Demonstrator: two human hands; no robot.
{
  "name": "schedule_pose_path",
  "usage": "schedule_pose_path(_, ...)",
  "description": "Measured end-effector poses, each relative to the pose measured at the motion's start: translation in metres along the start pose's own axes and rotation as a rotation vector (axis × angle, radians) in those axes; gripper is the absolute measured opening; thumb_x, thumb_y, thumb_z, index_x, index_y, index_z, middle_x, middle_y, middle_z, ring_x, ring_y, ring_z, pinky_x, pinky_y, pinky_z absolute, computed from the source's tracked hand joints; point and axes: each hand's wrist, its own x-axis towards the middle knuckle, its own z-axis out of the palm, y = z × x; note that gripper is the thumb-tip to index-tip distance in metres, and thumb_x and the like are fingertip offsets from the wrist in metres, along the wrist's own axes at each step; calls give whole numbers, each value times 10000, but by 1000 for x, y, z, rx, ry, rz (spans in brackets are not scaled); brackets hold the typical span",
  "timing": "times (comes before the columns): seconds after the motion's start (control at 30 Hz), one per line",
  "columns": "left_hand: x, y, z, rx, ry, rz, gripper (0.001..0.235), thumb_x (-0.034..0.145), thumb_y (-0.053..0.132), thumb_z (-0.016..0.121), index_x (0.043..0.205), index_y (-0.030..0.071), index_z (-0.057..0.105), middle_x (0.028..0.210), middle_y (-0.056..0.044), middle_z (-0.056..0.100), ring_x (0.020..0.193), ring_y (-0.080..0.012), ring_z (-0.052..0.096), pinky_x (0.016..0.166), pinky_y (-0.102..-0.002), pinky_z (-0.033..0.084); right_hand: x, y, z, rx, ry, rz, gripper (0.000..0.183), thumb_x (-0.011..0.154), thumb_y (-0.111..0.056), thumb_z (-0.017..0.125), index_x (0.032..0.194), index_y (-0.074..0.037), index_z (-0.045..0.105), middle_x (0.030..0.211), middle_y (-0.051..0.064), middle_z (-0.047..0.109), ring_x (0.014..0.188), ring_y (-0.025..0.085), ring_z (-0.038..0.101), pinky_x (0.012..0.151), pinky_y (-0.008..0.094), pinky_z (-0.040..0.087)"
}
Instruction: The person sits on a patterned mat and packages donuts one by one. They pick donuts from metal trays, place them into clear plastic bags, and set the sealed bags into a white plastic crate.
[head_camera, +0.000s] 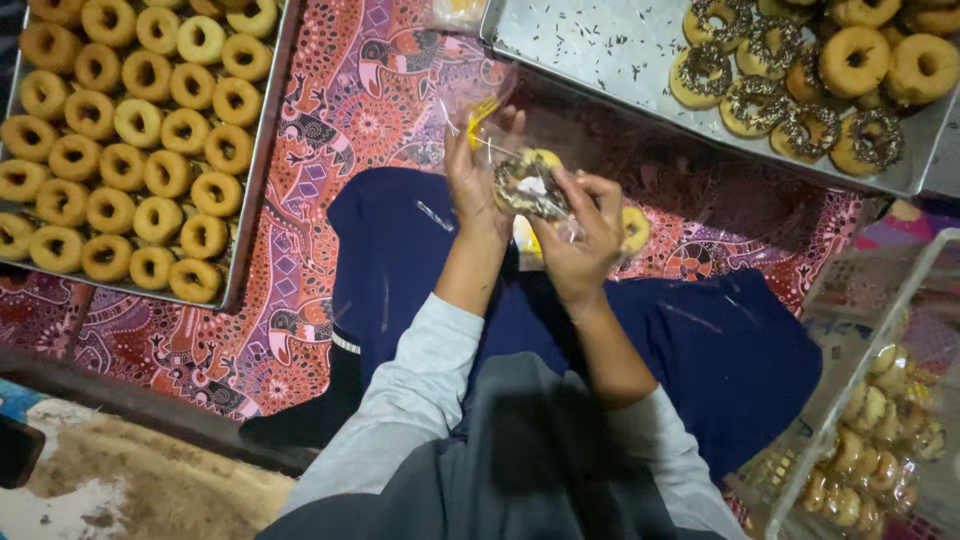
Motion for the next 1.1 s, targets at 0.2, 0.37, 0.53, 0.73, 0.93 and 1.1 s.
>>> schedule_pose_path(0.2,-10,7,-6,397,70,-21,27,1026,38,541,1020,47,566,992,-174,704,912,-292,707,830,-418,611,7,7,-8,62,-113,-138,566,735,29,889,1269,-69,726,1345,139,557,1150,252,638,1017,363,561)
schedule_pose_path(0.37,-20,19,-2,660,-6,83,170,1113,13,674,989,-17,563,962,-133,622,860,-215,556,805,-395,513,19,9,-24,18,-300,-183,589,734,29,861,1303,-46,727,1499,151,561,1175,276,673,1007,354,559)
schedule_pose_path(0.53,-35,14,23,230,58,-26,309,948,161,608,1224,30,561,1130,-148,696,992,-262,740,854,-408,611,20,-3,-8,-43,-115,-149,600,747,39,840,1324,-33,693,1391,145,663,1245,319,672,1088,398,525)
schedule_pose_path(0.73,-94,-19,58,528,-172,-102,608,1052,199,662,1558,12,384,1506,-183,530,1407,-294,511,1181,-449,380,37,3,4,94,-53,155,473,961,-35,743,1422,-14,639,1486,185,620,1396,293,622,1203,377,482)
schedule_pose_path(0.93,-105,58,44,1795,-954,656,954,749,513,817,1525,123,423,1594,-155,371,1514,-399,241,1255,-544,3,34,7,-17,379,-357,217,544,982,-74,647,1485,45,478,1497,217,543,1384,293,518,1151,348,397)
schedule_pose_path(1.1,-119,86,32,1753,-693,607,338,919,126,781,1249,126,709,1323,-104,701,1346,-314,629,1259,-497,354,12,-14,-10,69,-619,523,367,1067,-193,562,1413,-103,648,1190,190,720,1079,234,703,980,319,525)
